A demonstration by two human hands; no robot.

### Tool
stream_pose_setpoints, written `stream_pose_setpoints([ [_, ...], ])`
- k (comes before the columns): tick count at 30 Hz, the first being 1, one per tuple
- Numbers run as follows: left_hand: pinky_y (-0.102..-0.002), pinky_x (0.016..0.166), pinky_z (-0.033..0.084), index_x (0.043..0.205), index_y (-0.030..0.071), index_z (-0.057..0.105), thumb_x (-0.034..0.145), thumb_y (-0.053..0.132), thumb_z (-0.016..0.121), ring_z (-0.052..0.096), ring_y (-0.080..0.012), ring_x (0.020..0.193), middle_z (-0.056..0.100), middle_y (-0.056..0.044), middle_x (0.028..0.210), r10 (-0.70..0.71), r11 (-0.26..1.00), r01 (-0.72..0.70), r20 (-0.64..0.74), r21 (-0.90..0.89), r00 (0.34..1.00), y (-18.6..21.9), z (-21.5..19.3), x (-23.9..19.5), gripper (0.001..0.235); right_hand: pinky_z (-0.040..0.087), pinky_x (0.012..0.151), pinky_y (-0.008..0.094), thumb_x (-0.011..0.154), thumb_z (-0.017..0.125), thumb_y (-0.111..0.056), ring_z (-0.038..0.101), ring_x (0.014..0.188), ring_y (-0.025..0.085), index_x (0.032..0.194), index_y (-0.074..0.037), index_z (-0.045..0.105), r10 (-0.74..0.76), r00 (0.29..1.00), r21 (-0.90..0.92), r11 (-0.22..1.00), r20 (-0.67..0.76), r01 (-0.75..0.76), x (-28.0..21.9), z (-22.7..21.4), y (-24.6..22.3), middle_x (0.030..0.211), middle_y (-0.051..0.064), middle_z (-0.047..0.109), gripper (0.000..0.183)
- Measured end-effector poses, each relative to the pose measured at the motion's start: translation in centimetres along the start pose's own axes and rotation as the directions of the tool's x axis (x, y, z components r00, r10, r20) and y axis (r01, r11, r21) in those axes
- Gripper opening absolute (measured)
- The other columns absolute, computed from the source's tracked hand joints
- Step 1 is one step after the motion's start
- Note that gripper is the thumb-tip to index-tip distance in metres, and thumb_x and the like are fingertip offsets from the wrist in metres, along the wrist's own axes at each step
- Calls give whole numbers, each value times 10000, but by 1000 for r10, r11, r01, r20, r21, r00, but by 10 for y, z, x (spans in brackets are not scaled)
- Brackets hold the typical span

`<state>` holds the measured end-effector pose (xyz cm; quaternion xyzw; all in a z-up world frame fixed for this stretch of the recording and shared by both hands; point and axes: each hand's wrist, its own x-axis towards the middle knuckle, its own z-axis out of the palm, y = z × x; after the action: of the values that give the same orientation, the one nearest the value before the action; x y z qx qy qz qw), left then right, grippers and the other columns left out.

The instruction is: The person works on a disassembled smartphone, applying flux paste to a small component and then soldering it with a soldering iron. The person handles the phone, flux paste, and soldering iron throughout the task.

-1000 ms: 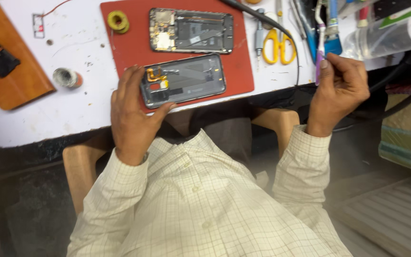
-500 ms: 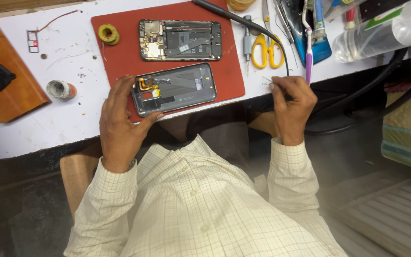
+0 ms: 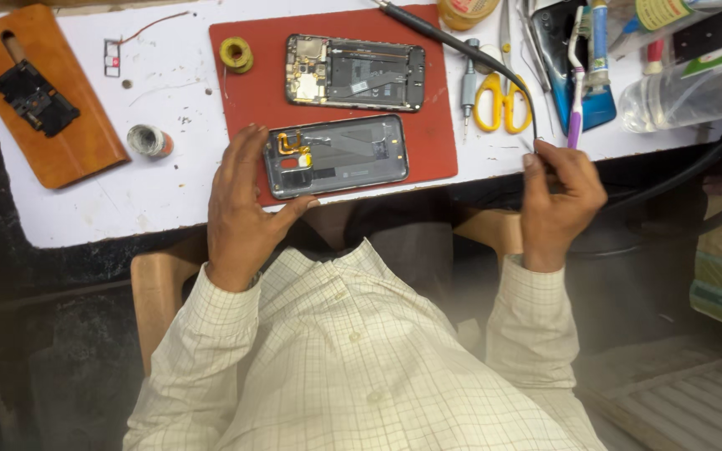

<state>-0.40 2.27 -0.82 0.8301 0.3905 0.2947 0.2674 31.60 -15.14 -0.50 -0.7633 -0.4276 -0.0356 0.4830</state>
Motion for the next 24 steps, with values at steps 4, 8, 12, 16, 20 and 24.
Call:
stream_pose_setpoints([
  [4, -415, 989, 534, 1496, 13, 467, 782, 276, 929, 521, -385, 1394, 485, -212, 1545, -62, 996, 62, 12, -59, 998, 6, -4, 0, 890, 472, 746, 249, 985, 762, 113, 572, 843, 120, 1093, 67, 744, 55, 986, 78, 996, -159, -43, 6, -21, 10, 1045, 70, 624, 119],
  [8, -354, 818, 547, 1512, 2, 475, 835, 225, 905, 604, -330, 1221, 485, -207, 1561, -71, 995, 71, 14, -68, 997, 15, -8, 2, 833, 533, 746, 241, 1054, 705, 124, 622, 892, 114, 1124, 79, 701, 7, 944, 123, 992, -329, 35, 15, -60, 34, 1117, 67, 611, 83],
  [12, -337, 741, 513, 1516, -10, 475, 833, 202, 904, 561, -223, 864, 510, -177, 1546, -144, 989, 144, 9, -32, 990, 22, -7, 1, 834, 576, 666, 244, 1127, 697, 81, 638, 798, 131, 1085, 22, 643, -96, 878, 24, 992, -468, 121, 44, -113, 62, 1102, 99, 692, 91],
  [16, -313, 720, 506, 1521, -10, 473, 836, 185, 907, 528, -184, 847, 501, -165, 1551, -155, 987, 155, 4, -47, 988, 25, -6, -1, 835, 558, 631, 314, 1111, 685, 6, 669, 815, 220, 1110, 72, 681, -3, 827, 131, 987, -562, 92, 75, -159, 70, 1080, 176, 720, 66],
  [20, -308, 735, 504, 1532, -7, 464, 831, 166, 908, 533, -186, 869, 501, -163, 1550, -142, 987, 141, -6, -74, 990, 24, -4, -4, 848, 644, 531, 338, 1006, 643, -232, 763, 594, 206, 876, -44, 623, 312, 811, 387, 915, -495, -115, 79, -176, 60, 805, 115, 732, 229],
  [24, -303, 762, 516, 1529, -13, 444, 808, 153, 922, 557, -186, 873, 487, -178, 1538, -92, 994, 90, -37, -66, 995, 14, -3, -8, 881, 560, 579, 338, 1146, 661, -210, 623, 664, 212, 977, 17, 596, 300, 895, 466, 876, -331, -122, 73, -164, 61, 887, 106, 626, 291],
])
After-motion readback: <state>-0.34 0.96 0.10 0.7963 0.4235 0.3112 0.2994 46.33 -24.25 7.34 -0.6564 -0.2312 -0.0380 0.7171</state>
